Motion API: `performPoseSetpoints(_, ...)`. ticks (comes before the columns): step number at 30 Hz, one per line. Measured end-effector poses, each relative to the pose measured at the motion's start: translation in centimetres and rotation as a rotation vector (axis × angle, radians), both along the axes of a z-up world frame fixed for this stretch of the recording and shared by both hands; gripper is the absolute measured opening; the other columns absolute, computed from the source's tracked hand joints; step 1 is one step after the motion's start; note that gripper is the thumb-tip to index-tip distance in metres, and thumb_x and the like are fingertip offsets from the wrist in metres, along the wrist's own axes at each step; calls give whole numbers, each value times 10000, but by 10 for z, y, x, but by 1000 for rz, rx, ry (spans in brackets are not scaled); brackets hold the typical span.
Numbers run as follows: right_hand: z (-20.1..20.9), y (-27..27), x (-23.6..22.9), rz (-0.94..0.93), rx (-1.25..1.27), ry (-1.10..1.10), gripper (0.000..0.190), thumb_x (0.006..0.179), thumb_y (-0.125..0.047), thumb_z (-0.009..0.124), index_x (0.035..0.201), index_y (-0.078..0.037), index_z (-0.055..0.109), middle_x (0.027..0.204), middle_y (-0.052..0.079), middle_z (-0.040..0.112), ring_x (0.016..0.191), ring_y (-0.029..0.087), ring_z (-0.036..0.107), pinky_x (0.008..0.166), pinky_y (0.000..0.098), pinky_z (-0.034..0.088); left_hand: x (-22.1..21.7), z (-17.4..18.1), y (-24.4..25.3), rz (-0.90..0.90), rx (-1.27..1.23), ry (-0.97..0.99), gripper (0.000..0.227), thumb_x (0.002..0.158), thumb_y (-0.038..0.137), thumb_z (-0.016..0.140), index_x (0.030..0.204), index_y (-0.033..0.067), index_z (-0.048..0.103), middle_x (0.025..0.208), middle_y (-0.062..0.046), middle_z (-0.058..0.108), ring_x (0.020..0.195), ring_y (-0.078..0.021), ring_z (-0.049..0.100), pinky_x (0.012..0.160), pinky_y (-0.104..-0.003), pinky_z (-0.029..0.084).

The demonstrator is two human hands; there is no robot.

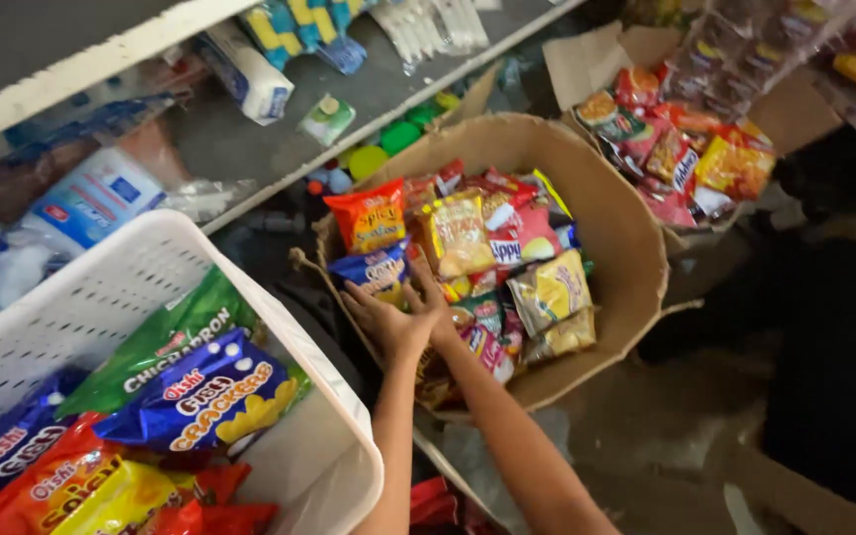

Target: Restocking various bags of snacks from a large cardboard box onto a shelf.

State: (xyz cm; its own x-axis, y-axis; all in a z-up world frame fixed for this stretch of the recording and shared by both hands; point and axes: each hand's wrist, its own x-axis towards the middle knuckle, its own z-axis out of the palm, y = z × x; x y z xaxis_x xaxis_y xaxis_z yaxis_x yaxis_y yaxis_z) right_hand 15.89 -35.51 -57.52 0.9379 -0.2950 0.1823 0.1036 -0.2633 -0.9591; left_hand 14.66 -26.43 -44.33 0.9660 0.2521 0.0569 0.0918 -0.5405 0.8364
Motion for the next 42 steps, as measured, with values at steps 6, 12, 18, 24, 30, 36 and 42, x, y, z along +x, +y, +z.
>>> performPoseSetpoints(6,45,-4,-31,33,439,35,626,987,-159,646,1541,-38,380,1485,124,527,1288,220,540,1057,362,460,-29,5,-4,-45,-109,24,1354,564,475,862,1580,-80,160,1534,-326,371,1426,-473,357,1172,-538,323)
performPoseSetpoints(12,148,-69,-89,-399,672,423,894,880,-149,703,1600,-269,188,1236,47,591,994,235,646,751,407,580,-77,132,-19,-364,59,-203,962,892,437,714,1566,-83,266,1541,-310,446,1400,-474,402,1105,-615,334)
performPoseSetpoints(18,361,-63,-140,16,392,-162,651,942,-124,620,1531,-121,341,1354,100,570,1115,207,651,917,352,565,-152,310,29,-579,157,-381,1106,700,413,733,1557,-115,275,1541,-347,384,1362,-505,419,1045,-659,316)
performPoseSetpoints(24,492,22,-159,313,377,-502,513,1094,-244,609,1505,-10,411,1333,84,552,1273,182,549,1195,330,457,-186,424,169,-571,139,-636,974,849,429,725,1567,-96,328,1549,-352,443,1357,-470,503,1151,-578,376)
performPoseSetpoints(30,532,109,-115,526,-201,-240,355,1097,-274,573,1327,-3,565,1222,65,643,1113,133,586,987,295,490,-178,440,295,-465,-129,-186,945,852,295,766,1620,40,277,1053,-173,722,854,-298,734,728,-407,593)
performPoseSetpoints(36,535,157,-84,723,-629,118,244,889,-228,729,1053,-47,733,862,36,748,740,164,717,672,328,585,-137,404,333,-528,138,8,500,835,260,730,1283,79,600,887,-179,766,831,-357,755,703,-456,567)
performPoseSetpoints(42,510,187,-61,980,-907,-49,208,838,-153,756,1008,-41,712,984,114,745,948,316,724,813,420,552,-109,368,332,-719,298,192,344,873,329,680,1113,84,654,947,-173,755,904,-406,706,782,-530,529)
